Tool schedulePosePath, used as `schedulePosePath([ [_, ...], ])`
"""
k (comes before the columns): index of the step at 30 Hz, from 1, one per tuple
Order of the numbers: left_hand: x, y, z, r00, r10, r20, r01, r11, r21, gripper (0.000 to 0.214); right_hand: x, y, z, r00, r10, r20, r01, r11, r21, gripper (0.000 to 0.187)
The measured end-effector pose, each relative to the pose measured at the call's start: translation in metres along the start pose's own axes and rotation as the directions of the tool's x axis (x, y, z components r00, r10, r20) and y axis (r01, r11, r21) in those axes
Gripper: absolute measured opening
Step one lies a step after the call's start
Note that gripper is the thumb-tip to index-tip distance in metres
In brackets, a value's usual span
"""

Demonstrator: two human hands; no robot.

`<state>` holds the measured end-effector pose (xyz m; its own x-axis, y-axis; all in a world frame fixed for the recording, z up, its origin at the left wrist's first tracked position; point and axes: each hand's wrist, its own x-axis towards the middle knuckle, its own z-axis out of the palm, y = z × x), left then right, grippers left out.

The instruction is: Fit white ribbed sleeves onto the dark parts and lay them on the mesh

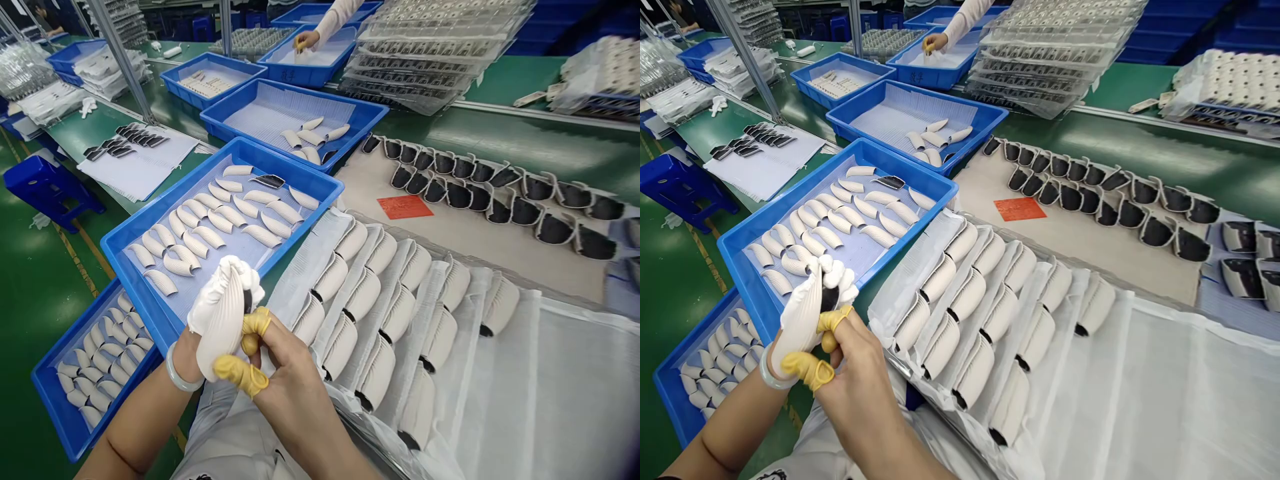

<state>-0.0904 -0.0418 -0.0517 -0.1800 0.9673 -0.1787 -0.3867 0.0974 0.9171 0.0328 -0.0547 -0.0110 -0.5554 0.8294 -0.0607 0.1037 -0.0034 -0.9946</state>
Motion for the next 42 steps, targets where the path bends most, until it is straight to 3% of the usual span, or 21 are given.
schedulePosePath([
  [3,0.007,-0.005,0.005,0.995,-0.094,0.038,0.101,0.959,-0.264,0.040,0.001,0.003,0.000,1.000,0.001,-0.020,0.000,0.999,0.053,0.022],
  [5,0.010,-0.008,0.009,0.991,-0.111,0.070,0.128,0.929,-0.346,0.040,0.001,0.004,-0.001,0.999,-0.012,-0.040,0.015,0.997,0.072,0.025],
  [10,0.014,-0.010,0.013,0.984,-0.144,0.103,0.173,0.911,-0.374,0.038,0.004,0.000,-0.002,0.998,0.005,-0.064,0.001,0.996,0.093,0.026],
  [15,0.013,-0.008,0.009,0.985,-0.164,0.048,0.171,0.925,-0.340,0.038,0.005,0.004,-0.005,0.994,0.083,-0.066,-0.071,0.984,0.164,0.033],
  [18,0.011,0.003,0.006,0.991,-0.112,-0.069,0.098,0.977,-0.188,0.039,0.005,0.012,-0.006,0.986,0.164,-0.042,-0.145,0.946,0.290,0.039],
  [21,0.010,0.016,0.005,0.969,0.111,-0.222,-0.095,0.992,0.081,0.037,0.007,0.020,-0.006,0.973,0.229,-0.011,-0.203,0.883,0.423,0.036],
  [24,0.012,0.025,0.000,0.920,0.289,-0.263,-0.216,0.937,0.275,0.029,0.008,0.024,-0.006,0.962,0.274,-0.019,-0.227,0.830,0.509,0.030],
  [29,0.010,0.036,-0.008,0.873,0.463,-0.154,-0.324,0.785,0.527,0.012,0.007,0.024,-0.008,0.945,0.326,-0.033,-0.262,0.812,0.522,0.033],
  [33,0.006,0.047,-0.006,0.819,0.573,0.031,-0.374,0.493,0.785,0.009,0.010,0.022,-0.009,0.946,0.312,0.084,-0.313,0.816,0.486,0.052],
  [35,0.004,0.052,-0.003,0.815,0.568,0.112,-0.392,0.399,0.829,0.009,0.011,0.023,-0.009,0.946,0.291,0.141,-0.322,0.810,0.490,0.055],
  [37,0.003,0.055,-0.001,0.844,0.529,0.088,-0.378,0.471,0.797,0.008,0.012,0.026,-0.009,0.949,0.260,0.177,-0.315,0.791,0.525,0.051],
  [40,0.002,0.056,-0.004,0.935,0.348,-0.066,-0.237,0.754,0.612,0.014,0.011,0.030,-0.011,0.952,0.197,0.235,-0.302,0.730,0.613,0.043],
  [42,0.002,0.055,-0.009,0.976,0.198,-0.092,-0.135,0.876,0.463,0.024,0.010,0.030,-0.013,0.950,0.170,0.261,-0.304,0.689,0.657,0.042],
])
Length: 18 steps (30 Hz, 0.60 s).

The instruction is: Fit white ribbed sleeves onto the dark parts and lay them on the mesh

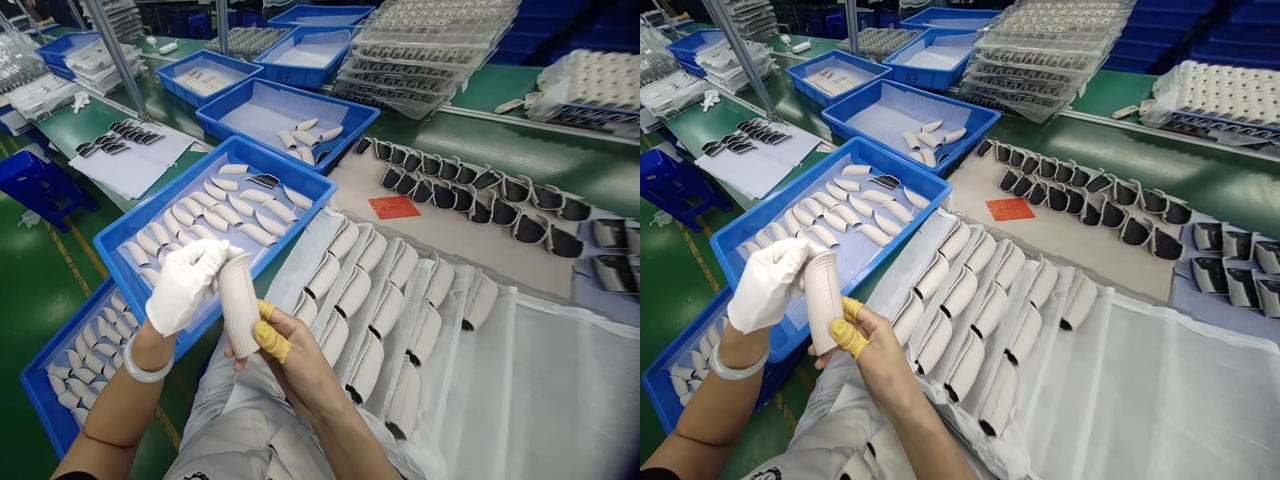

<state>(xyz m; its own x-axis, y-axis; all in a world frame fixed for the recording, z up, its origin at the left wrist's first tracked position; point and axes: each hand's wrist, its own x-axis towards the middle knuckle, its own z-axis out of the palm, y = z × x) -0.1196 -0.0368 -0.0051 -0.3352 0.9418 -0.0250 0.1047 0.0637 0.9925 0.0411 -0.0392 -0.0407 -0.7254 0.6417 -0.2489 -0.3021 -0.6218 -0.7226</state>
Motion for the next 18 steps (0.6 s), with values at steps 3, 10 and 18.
schedulePosePath([
  [3,-0.0020,-0.0044,-0.0041,0.994,-0.066,0.084,0.075,0.990,-0.118,0.033,-0.0014,-0.0017,0.0013,1.000,-0.001,0.011,0.001,0.999,0.035,0.041],
  [10,-0.0062,0.0017,0.0024,1.000,-0.024,-0.003,0.024,0.998,-0.059,0.019,0.0002,0.0010,0.0023,1.000,-0.011,-0.006,0.011,1.000,-0.014,0.042],
  [18,-0.0091,-0.0013,-0.0017,0.995,-0.024,0.098,0.030,0.998,-0.056,0.018,-0.0006,0.0038,-0.0020,0.999,-0.032,0.000,0.032,0.999,-0.019,0.039],
])
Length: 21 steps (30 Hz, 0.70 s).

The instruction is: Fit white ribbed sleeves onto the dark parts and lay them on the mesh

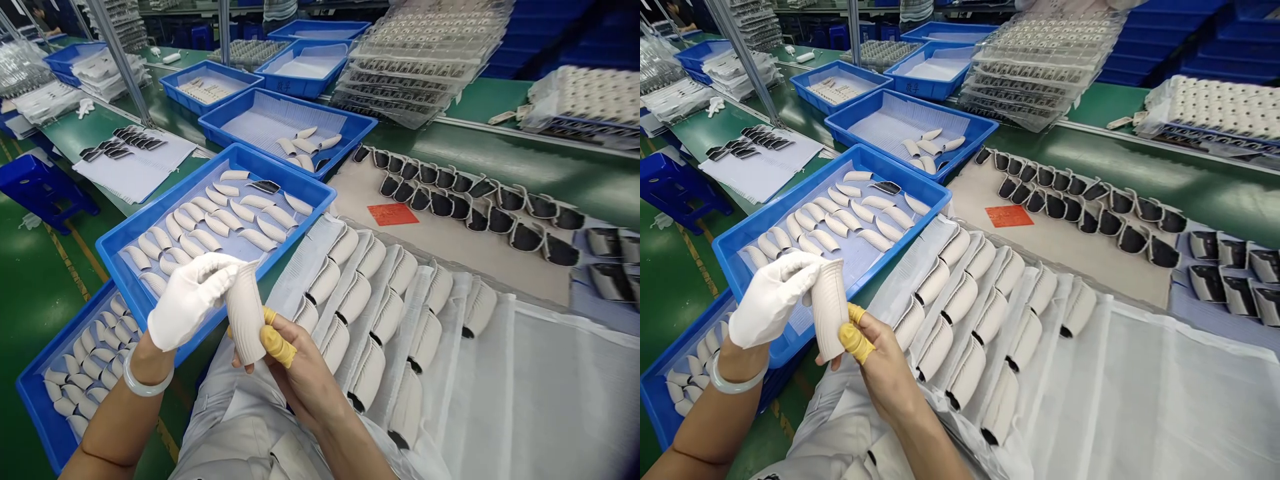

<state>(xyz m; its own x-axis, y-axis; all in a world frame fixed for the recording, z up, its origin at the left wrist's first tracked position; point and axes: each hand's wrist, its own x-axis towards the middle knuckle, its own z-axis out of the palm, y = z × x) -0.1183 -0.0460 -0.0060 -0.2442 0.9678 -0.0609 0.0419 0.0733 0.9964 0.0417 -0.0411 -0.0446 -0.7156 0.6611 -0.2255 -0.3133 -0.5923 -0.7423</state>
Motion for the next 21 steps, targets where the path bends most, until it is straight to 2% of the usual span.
schedulePosePath([
  [3,-0.0025,-0.0047,-0.0030,0.999,-0.005,0.039,0.007,0.999,-0.050,0.026,-0.0007,0.0006,-0.0014,0.999,0.004,0.043,-0.007,0.998,0.069,0.040],
  [14,-0.0050,-0.0063,0.0012,0.998,0.068,0.012,-0.068,0.996,-0.056,0.030,-0.0013,-0.0012,-0.0007,0.995,-0.005,0.097,-0.010,0.987,0.160,0.041],
  [16,-0.0048,-0.0057,0.0008,0.998,0.070,-0.001,-0.070,0.997,-0.021,0.027,-0.0008,0.0000,-0.0013,0.994,-0.015,0.110,-0.006,0.982,0.187,0.041],
  [18,-0.0049,-0.0039,-0.0001,0.997,0.070,0.032,-0.072,0.996,0.057,0.030,-0.0002,0.0017,-0.0019,0.993,-0.021,0.119,-0.006,0.976,0.216,0.041],
  [21,-0.0065,0.0017,-0.0010,0.990,0.039,0.136,-0.071,0.969,0.237,0.057,0.0008,0.0046,-0.0032,0.992,-0.025,0.127,-0.013,0.959,0.285,0.041],
])
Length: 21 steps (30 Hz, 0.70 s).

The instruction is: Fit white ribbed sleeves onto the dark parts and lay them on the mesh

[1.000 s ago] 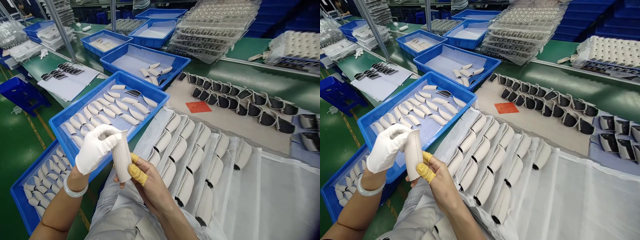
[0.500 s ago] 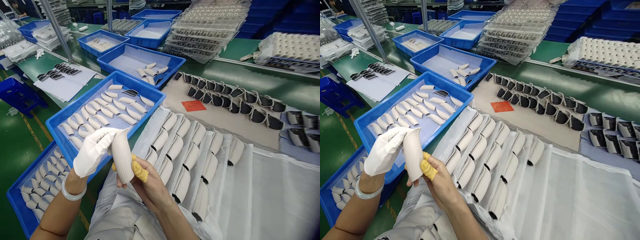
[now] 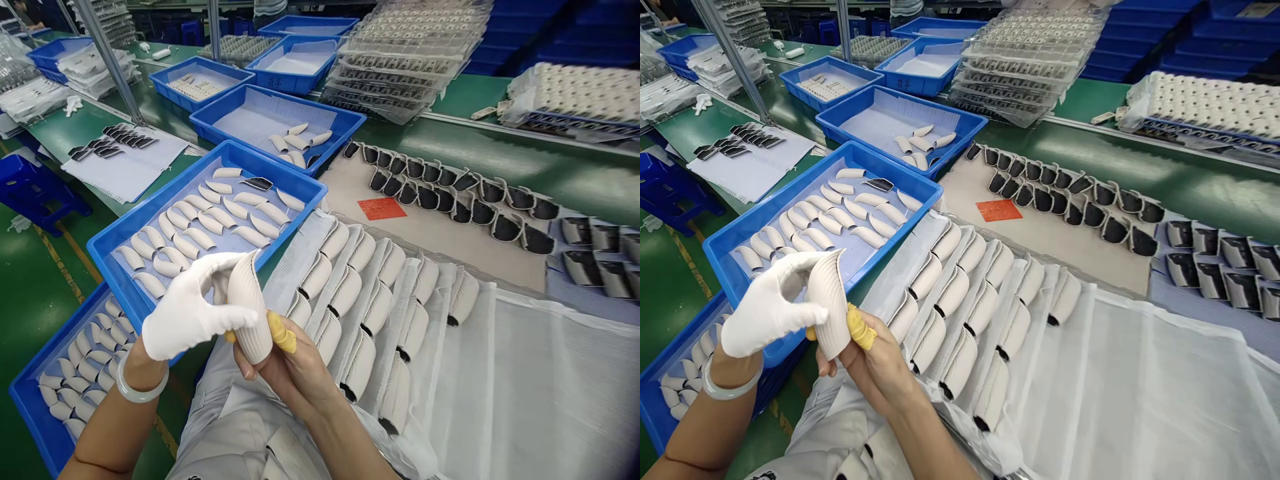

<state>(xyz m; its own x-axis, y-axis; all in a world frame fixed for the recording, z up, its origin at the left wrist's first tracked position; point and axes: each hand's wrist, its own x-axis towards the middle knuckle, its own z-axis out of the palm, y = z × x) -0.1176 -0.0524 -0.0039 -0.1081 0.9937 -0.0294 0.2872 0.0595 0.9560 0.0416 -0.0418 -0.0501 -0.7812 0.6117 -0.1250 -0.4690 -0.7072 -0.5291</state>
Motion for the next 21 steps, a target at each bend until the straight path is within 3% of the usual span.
schedulePosePath([
  [3,-0.002,0.008,0.000,0.997,-0.018,0.074,0.008,0.991,0.134,0.079,0.001,0.002,-0.002,1.000,0.021,-0.011,-0.020,0.995,0.101,0.035],
  [5,-0.003,0.012,0.001,0.997,-0.015,0.082,-0.001,0.983,0.185,0.082,0.001,0.002,-0.003,0.999,0.046,-0.019,-0.043,0.989,0.144,0.032],
  [11,0.002,0.012,0.008,0.992,-0.018,-0.127,0.033,0.993,0.113,0.028,0.002,0.004,0.002,0.997,0.069,0.023,-0.072,0.989,0.129,0.038],
  [15,0.004,0.009,0.007,0.976,-0.027,-0.215,0.028,1.000,0.001,0.018,0.001,0.004,0.006,0.998,0.033,-0.044,-0.032,0.999,0.018,0.035],
  [21,0.006,0.008,0.004,0.976,-0.091,-0.196,0.067,0.990,-0.124,0.020,0.001,0.005,0.005,0.998,0.039,-0.058,-0.039,0.999,-0.010,0.034],
])
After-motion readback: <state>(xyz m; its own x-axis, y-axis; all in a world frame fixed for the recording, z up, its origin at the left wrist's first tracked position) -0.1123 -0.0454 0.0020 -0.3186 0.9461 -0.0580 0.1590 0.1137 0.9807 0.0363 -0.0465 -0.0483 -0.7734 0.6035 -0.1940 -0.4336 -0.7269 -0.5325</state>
